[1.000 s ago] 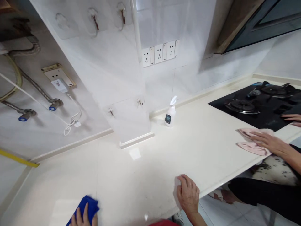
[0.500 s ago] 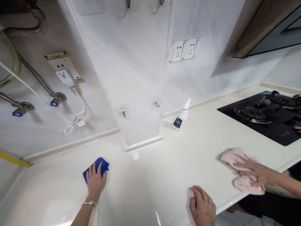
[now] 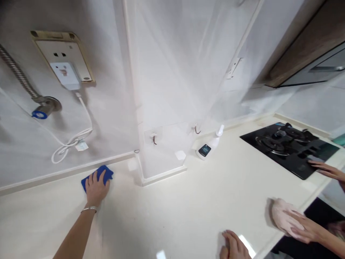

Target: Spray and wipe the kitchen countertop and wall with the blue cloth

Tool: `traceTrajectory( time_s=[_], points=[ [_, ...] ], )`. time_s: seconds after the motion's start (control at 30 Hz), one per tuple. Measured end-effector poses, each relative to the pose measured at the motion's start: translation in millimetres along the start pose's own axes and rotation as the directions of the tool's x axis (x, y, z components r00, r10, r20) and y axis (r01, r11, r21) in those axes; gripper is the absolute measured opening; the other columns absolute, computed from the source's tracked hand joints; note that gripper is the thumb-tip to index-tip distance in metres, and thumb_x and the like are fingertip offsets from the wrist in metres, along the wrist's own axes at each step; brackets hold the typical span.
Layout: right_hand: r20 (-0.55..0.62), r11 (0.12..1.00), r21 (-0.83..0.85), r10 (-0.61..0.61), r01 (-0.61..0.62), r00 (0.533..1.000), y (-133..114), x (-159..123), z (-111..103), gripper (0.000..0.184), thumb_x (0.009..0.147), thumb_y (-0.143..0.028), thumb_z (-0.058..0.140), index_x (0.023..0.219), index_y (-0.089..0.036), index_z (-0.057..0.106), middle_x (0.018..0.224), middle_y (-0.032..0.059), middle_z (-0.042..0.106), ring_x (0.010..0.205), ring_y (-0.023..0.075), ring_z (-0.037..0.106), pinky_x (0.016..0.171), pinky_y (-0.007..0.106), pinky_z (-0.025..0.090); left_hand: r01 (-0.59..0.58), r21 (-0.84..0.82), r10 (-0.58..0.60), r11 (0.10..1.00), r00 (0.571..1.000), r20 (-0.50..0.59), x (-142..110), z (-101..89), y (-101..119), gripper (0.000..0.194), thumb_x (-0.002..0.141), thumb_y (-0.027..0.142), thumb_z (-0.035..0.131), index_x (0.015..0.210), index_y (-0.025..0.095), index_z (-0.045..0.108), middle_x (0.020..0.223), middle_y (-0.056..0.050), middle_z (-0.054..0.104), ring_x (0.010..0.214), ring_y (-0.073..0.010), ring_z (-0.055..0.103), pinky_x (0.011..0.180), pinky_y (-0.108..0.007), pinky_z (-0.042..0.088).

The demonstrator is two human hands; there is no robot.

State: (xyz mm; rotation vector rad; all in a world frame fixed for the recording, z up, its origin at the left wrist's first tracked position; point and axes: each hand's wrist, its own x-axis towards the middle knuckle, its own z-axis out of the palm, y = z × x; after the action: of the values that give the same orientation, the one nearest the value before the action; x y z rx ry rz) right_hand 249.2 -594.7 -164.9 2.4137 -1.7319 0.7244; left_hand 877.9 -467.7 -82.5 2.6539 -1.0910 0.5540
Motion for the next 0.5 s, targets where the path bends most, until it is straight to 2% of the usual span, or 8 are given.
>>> traceTrajectory(
  time_s=[0.13,0.27,0.4,0.5],
  points=[
    [0.018,0.999,0.007,0.034,-0.034,0.999,-9,1,-7,0.033,0.084,-0.028,0.042,0.112,-0.022,0.059,0.124,0.0094,0.063,0.109,0.031,0.059,0.092,0.046,0.045,-0.008,-0.025,0.008,1.0,1.0,-0.012,22,9.3,-6,0.055,0.092,0.04,0.044,0.142,0.019,0.051,0.146,-0.02,0.044,0.139,-0.0378,0.036,0.117,-0.058,0.027],
    [0.026,0.997,0.015,0.073,-0.073,0.997,-18,3,-11,0.034,0.084,-0.026,0.04,0.113,-0.022,0.059,0.126,0.0092,0.062,0.114,0.0301,0.057,0.094,0.046,0.043,-0.019,-0.042,0.019,0.999,1.0,-0.011,29,13.2,-10,0.055,0.092,0.042,0.042,0.141,0.019,0.052,0.146,-0.02,0.043,0.141,-0.0376,0.035,0.117,-0.058,0.027],
    [0.003,0.996,0.041,0.084,-0.084,0.996,-23,5,-12,0.034,0.084,-0.024,0.04,0.112,-0.022,0.059,0.125,0.0083,0.061,0.114,0.028,0.056,0.095,0.044,0.043,-0.032,-0.03,0.034,0.999,0.997,0.073,23,12.1,-14,0.058,0.092,0.041,0.043,0.146,0.02,0.048,0.151,-0.02,0.042,0.142,-0.0394,0.034,0.117,-0.058,0.027],
    [-0.021,0.995,0.067,0.075,-0.073,0.997,-25,7,-11,0.034,0.084,-0.022,0.04,0.113,-0.022,0.058,0.125,0.008,0.061,0.115,0.0269,0.056,0.096,0.043,0.043,-0.09,-0.015,0.091,0.996,0.988,0.122,8,6.6,-12,0.058,0.091,0.039,0.043,0.146,0.021,0.048,0.153,-0.018,0.044,0.143,-0.0386,0.035,0.119,-0.057,0.027]
  ],
)
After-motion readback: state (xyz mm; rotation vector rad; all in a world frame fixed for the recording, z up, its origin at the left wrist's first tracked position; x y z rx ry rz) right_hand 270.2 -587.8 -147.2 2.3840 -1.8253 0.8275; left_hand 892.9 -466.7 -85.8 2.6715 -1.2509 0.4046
